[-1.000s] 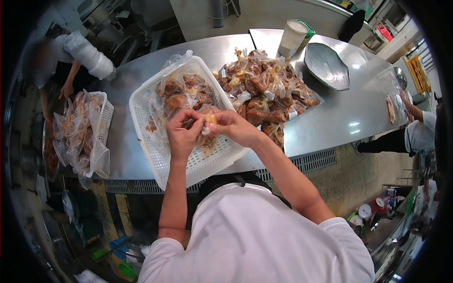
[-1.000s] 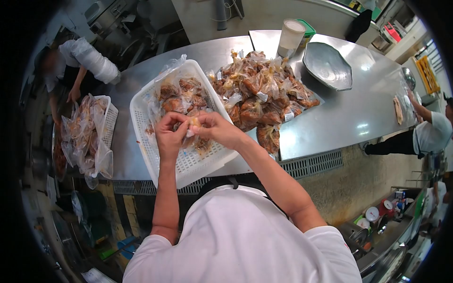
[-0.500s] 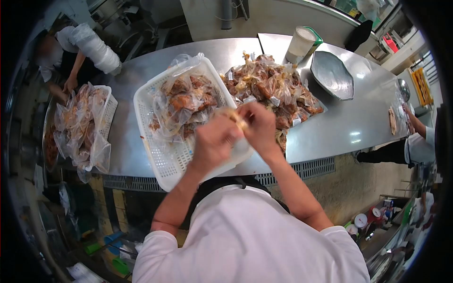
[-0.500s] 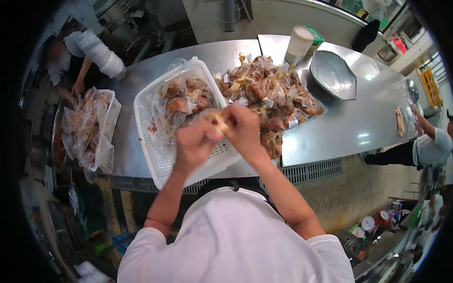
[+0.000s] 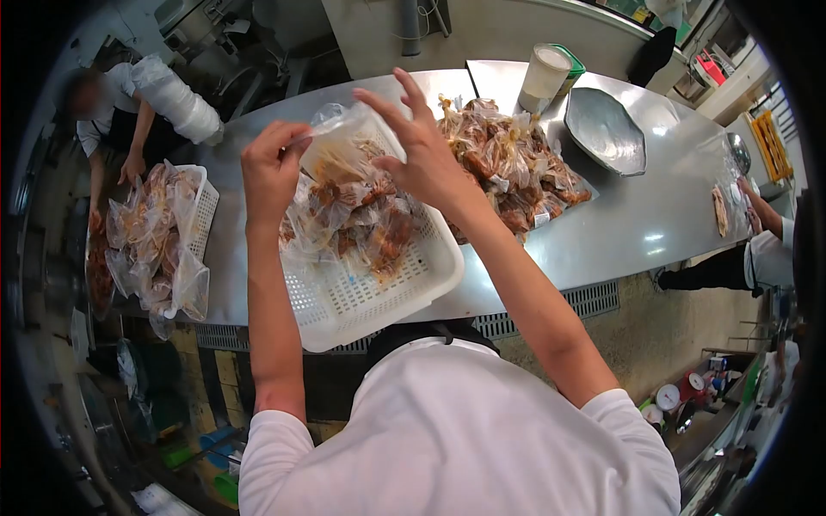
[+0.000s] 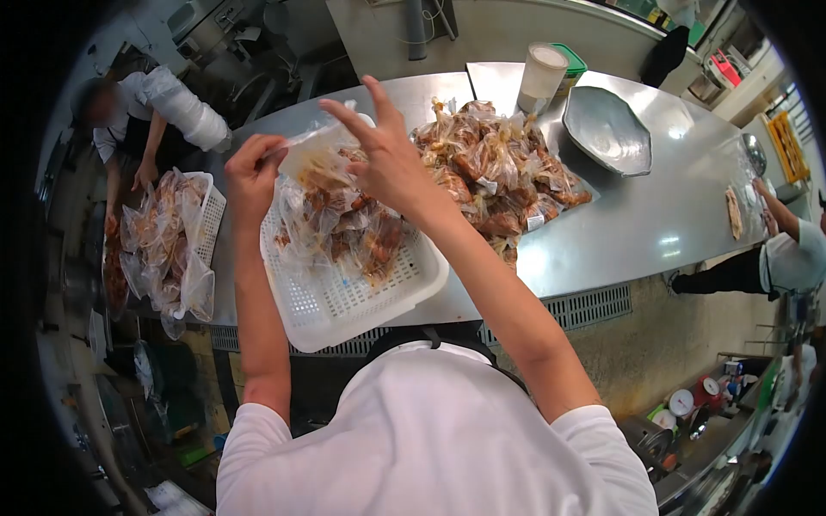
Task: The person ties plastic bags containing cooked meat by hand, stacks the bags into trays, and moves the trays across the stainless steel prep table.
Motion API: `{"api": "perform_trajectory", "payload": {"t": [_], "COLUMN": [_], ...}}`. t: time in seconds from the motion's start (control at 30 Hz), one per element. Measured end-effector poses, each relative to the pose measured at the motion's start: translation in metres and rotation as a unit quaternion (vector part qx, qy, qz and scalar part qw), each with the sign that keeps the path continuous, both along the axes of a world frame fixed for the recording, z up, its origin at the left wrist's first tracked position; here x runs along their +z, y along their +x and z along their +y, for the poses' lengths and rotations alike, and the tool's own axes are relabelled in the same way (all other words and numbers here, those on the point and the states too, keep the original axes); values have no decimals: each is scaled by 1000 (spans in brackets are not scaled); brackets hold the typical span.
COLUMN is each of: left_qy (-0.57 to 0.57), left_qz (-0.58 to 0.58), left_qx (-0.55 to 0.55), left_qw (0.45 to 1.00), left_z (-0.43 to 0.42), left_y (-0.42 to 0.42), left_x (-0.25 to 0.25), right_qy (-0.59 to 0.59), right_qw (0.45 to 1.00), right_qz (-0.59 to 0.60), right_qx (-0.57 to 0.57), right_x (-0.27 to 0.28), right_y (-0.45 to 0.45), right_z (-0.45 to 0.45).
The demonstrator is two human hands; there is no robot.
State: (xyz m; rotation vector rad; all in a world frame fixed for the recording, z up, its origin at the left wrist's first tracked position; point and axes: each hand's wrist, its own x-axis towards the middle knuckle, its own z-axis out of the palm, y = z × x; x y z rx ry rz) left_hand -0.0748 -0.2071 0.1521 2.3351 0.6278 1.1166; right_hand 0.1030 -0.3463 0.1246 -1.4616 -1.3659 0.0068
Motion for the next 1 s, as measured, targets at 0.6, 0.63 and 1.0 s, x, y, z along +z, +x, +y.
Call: {"api": "perform_trajectory", "payload": {"t": [0.6,0.63,1.0], "left_qy": [-252,-249,-117], "left_qz": [-23,-57,35], "left_qx": [-172,-201,-42], "left_qw": [952,946,992], "left_z": [-94,-98,-83], "left_y": [20,28,20], "left_x": [-21,-16,-99], "right_qy": [33,51,-39], "right_qw": [955,952,761], "right_qz": [197,218,629], "right_qx": [219,210,155], "right_x": [-60,-77,-80], "right_y": [-4,-11,-19], "right_z": [-40,-38,-42]}}
